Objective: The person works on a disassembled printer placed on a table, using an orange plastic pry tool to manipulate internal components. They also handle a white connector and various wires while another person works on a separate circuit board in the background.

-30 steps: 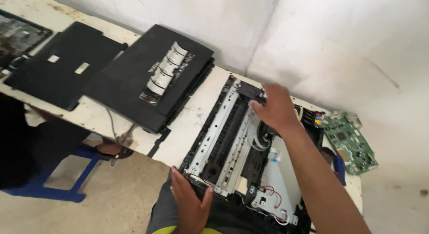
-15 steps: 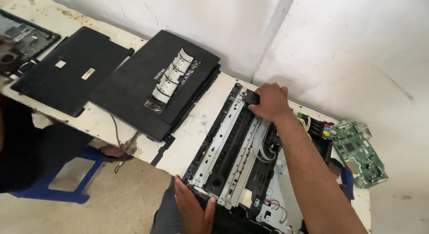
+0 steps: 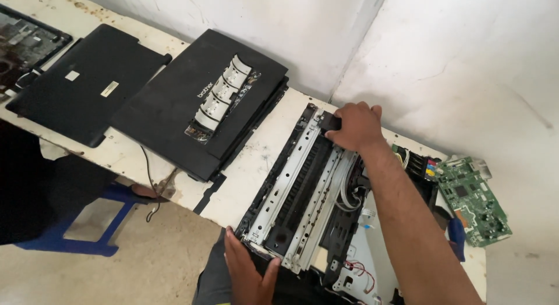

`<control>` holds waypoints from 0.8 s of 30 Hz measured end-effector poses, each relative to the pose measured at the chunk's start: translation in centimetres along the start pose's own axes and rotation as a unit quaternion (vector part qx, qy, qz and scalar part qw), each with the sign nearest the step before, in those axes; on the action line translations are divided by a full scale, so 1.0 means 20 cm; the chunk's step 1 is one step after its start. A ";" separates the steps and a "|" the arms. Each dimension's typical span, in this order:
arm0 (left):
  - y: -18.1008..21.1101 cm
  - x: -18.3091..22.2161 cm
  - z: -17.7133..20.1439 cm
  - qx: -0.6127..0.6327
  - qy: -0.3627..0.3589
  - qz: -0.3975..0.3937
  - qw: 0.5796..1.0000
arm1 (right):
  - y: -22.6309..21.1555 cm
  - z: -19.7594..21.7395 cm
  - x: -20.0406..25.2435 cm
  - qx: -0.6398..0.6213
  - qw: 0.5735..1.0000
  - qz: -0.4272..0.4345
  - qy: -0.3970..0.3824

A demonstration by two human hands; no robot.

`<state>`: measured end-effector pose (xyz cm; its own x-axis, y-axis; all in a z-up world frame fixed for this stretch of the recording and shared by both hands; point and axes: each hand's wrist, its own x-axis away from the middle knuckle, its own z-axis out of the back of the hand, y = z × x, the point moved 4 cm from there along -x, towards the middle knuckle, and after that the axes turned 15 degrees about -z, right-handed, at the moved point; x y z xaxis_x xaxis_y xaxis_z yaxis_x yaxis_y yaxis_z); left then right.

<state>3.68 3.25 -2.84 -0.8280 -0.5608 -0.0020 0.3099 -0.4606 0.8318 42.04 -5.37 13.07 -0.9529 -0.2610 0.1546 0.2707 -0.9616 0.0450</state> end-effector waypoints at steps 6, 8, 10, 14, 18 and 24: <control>0.06 0.01 0.04 0.040 0.056 -0.010 0.998 | 0.01 -0.01 0.00 0.007 1.000 -0.022 -0.018; 0.09 0.01 0.07 0.048 0.060 -0.004 0.997 | 0.00 0.06 0.10 -0.004 0.999 -0.014 -0.037; 0.10 -0.02 0.08 0.057 0.067 0.004 0.996 | -0.01 0.11 0.20 -0.013 0.998 -0.002 -0.055; 0.05 0.02 0.11 0.096 0.034 0.019 0.995 | -0.05 0.08 0.60 -0.149 0.986 0.068 0.020; 0.08 0.00 0.16 0.131 0.031 -0.028 0.990 | -0.22 0.07 1.17 -0.205 0.965 0.158 -0.039; 0.10 0.00 0.20 0.187 0.019 -0.028 0.982 | -0.31 -0.21 1.24 -0.218 0.955 0.145 -0.141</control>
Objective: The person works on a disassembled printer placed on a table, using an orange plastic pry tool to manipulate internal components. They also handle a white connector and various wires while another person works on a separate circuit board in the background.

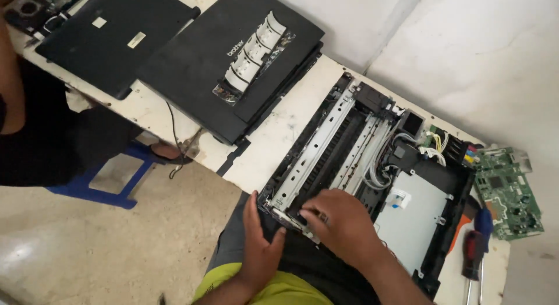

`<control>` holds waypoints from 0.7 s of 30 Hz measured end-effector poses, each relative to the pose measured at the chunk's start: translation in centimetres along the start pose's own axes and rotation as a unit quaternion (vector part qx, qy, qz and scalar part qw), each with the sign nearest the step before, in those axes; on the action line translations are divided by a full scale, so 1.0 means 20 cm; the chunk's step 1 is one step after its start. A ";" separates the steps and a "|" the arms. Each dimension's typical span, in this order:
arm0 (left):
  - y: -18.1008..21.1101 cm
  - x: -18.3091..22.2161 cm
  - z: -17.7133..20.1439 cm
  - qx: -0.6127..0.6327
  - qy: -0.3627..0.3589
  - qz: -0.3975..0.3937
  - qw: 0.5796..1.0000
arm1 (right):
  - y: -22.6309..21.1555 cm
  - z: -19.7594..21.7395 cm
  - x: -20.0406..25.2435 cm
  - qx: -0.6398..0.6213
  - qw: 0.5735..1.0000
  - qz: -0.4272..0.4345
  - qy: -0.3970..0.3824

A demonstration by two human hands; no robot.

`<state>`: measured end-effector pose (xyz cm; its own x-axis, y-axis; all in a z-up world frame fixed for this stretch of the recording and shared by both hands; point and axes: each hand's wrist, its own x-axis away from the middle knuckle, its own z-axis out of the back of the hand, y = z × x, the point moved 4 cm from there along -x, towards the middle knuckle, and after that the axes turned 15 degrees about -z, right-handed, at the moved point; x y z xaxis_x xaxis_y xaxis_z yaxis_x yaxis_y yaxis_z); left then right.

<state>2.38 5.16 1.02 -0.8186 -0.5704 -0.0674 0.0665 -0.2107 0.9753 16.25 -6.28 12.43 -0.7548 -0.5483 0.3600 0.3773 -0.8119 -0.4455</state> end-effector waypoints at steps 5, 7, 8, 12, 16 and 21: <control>-0.03 0.01 0.03 0.004 -0.015 -0.036 0.999 | -0.11 -0.08 -0.11 0.079 0.996 0.006 -0.031; -0.05 0.01 0.04 0.012 -0.012 -0.055 0.998 | -0.13 -0.09 -0.12 0.087 0.995 -0.007 -0.049; -0.05 0.01 0.04 0.009 -0.019 -0.057 0.998 | -0.14 -0.08 -0.12 0.089 0.994 -0.023 -0.058; -0.04 0.01 0.04 0.006 -0.031 -0.046 0.998 | -0.14 -0.10 -0.13 0.166 0.983 -0.043 -0.060; -0.07 0.01 0.03 -0.002 -0.034 -0.047 0.998 | -0.10 -0.08 -0.11 0.198 0.977 -0.039 -0.075; -0.12 0.01 0.02 -0.033 -0.002 -0.113 0.993 | -0.14 -0.04 -0.14 0.231 0.971 0.053 -0.007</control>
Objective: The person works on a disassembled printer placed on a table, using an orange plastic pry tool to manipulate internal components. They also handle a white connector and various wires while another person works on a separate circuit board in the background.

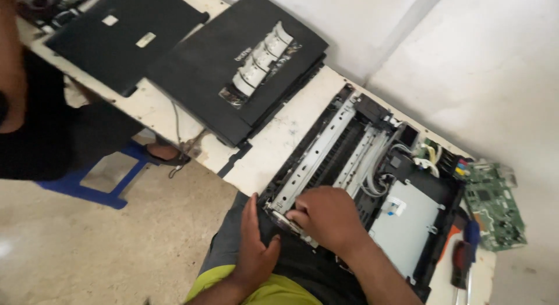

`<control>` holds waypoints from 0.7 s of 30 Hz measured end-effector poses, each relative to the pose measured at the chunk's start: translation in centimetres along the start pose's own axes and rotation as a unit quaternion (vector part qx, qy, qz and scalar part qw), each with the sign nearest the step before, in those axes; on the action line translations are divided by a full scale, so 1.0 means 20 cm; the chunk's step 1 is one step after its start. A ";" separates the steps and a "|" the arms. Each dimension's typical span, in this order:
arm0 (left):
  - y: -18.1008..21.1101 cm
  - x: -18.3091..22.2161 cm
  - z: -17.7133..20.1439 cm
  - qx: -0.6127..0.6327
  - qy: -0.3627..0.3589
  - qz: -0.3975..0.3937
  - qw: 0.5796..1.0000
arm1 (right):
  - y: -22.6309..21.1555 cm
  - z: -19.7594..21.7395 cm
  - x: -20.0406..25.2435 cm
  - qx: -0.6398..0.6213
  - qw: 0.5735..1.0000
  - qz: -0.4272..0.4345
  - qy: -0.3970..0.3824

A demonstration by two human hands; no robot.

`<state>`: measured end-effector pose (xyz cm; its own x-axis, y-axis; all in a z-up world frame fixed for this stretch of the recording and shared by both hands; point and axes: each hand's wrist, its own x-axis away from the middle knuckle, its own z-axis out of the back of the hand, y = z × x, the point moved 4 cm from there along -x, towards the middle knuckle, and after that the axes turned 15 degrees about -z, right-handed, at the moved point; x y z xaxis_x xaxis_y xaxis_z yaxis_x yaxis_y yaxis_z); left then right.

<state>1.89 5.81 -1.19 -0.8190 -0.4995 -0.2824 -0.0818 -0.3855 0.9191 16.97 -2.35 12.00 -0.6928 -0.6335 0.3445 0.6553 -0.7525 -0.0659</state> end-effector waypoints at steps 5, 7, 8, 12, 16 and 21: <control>0.02 -0.02 0.00 0.007 -0.015 0.051 0.999 | -0.03 -0.01 0.01 -0.088 0.995 -0.013 -0.053; 0.02 -0.02 0.02 -0.011 -0.007 0.022 1.000 | -0.03 -0.02 -0.01 -0.067 0.996 -0.011 -0.065; 0.05 -0.03 0.03 0.011 -0.014 0.032 0.999 | -0.03 -0.02 0.00 -0.042 0.998 0.003 -0.051; 0.10 -0.04 0.03 0.022 -0.019 0.047 0.998 | 0.01 -0.05 0.02 -0.003 0.999 -0.003 -0.045; 0.07 -0.03 0.03 0.022 -0.022 0.040 0.999 | 0.02 -0.05 0.02 -0.006 0.999 -0.010 -0.041; 0.06 -0.02 0.02 0.009 -0.019 0.009 1.000 | 0.00 -0.09 0.00 -0.036 0.999 -0.018 -0.034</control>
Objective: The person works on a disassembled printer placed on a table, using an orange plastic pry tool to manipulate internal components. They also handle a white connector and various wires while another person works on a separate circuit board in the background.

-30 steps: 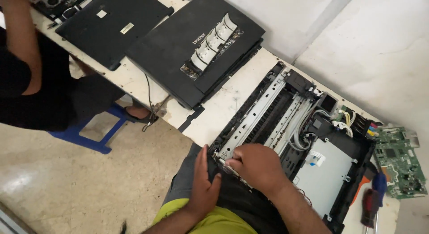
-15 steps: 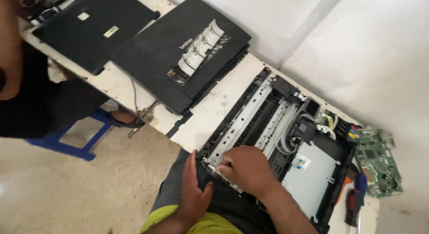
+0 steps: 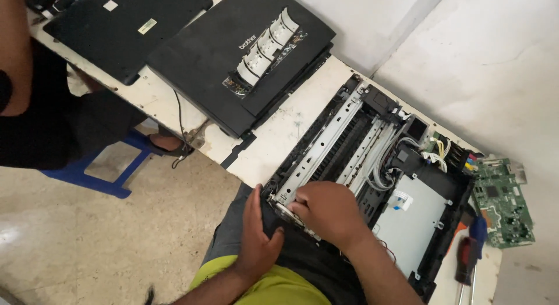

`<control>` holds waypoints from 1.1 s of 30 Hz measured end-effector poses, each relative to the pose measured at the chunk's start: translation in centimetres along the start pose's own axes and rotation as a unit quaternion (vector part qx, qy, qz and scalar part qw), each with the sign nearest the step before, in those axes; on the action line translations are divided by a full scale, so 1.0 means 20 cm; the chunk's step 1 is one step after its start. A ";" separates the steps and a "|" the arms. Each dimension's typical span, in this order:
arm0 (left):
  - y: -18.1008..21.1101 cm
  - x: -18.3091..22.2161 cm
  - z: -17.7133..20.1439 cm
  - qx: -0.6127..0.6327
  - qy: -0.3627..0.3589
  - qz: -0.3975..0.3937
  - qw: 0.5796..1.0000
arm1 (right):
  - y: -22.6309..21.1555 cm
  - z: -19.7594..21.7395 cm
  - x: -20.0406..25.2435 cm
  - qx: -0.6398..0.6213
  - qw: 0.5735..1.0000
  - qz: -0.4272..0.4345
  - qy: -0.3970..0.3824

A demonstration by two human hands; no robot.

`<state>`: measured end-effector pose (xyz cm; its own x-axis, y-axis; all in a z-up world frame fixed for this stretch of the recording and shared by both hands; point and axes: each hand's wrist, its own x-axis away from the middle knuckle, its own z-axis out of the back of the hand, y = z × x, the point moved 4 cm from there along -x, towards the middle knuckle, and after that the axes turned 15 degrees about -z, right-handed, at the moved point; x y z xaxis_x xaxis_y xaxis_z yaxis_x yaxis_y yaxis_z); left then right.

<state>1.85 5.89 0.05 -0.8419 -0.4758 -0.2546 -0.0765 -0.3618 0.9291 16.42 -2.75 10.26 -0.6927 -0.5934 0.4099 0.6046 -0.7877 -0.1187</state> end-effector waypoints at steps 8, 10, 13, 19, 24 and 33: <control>-0.04 -0.03 0.00 0.003 -0.010 0.036 0.999 | 0.05 0.03 -0.01 0.055 0.998 -0.032 -0.003; -0.05 0.03 -0.01 -0.003 -0.024 0.059 0.998 | 0.04 0.01 0.03 0.059 0.997 -0.039 0.001; -0.03 0.00 -0.02 0.003 -0.008 0.034 0.999 | -0.03 0.11 0.04 0.020 0.999 0.007 0.026; -0.03 0.02 -0.05 -0.105 0.047 -0.062 0.991 | 0.06 0.14 0.31 -0.159 0.948 -0.060 0.270; -0.03 0.02 -0.11 -0.050 0.028 0.015 0.998 | 0.22 -0.18 0.62 -0.197 0.855 -0.140 0.459; 0.02 -0.01 -0.08 -0.027 -0.002 0.004 1.000 | 0.03 -0.36 0.54 0.050 0.933 -0.026 0.356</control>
<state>2.90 4.60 0.10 -0.8450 -0.4752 -0.2451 -0.0402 -0.4005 0.9154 6.39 -10.83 8.17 -0.7858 -0.5427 -0.2965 0.5721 -0.8200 -0.0154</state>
